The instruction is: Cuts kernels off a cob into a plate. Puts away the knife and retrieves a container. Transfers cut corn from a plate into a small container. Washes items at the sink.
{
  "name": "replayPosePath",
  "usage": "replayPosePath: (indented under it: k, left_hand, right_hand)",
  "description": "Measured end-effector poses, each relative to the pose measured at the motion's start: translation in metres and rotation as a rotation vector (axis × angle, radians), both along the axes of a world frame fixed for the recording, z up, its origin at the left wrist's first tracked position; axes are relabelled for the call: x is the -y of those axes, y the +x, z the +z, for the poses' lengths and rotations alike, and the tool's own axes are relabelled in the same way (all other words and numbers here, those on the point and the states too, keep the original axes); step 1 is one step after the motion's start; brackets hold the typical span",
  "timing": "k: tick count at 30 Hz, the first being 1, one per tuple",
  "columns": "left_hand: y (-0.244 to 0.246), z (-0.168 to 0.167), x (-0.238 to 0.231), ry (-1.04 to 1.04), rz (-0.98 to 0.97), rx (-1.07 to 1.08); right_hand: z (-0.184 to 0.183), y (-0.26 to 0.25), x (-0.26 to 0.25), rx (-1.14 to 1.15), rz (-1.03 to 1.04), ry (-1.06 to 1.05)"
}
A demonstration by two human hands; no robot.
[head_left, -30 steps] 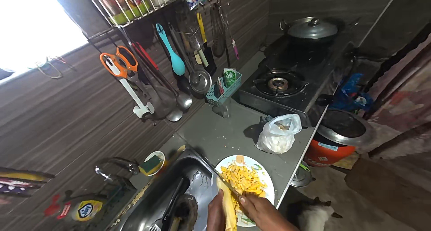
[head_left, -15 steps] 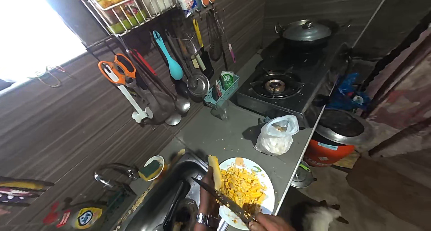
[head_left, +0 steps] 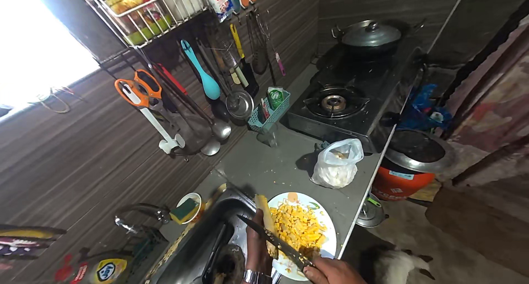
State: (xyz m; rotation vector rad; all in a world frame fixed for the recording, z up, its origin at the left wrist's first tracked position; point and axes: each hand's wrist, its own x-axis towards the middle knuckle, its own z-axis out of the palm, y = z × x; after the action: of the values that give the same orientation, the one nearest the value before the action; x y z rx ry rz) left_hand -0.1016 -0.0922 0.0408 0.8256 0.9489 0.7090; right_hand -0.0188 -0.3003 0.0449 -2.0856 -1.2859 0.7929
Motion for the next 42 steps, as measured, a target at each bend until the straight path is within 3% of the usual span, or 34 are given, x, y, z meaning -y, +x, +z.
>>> replayPosePath:
  k: [6, 13, 26, 42]
  left_hand:
    - [0.005, 0.001, 0.022, -0.044, -0.018, -0.062]
    - [-0.002, -0.005, 0.007, 0.003, 0.047, -0.115]
    - [-0.005, -0.011, 0.021, -0.002, 0.072, -0.206]
    - [-0.013, 0.004, 0.042, -0.023, -0.01, -0.333]
  right_hand:
    - [-0.009, 0.01, -0.022, -0.032, -0.005, -0.104]
    - [-0.015, 0.006, -0.013, -0.063, 0.024, -0.134]
    - [-0.024, 0.008, -0.028, -0.027, 0.024, -0.181]
    - [-0.025, 0.022, -0.06, -0.107, 0.077, -0.276]
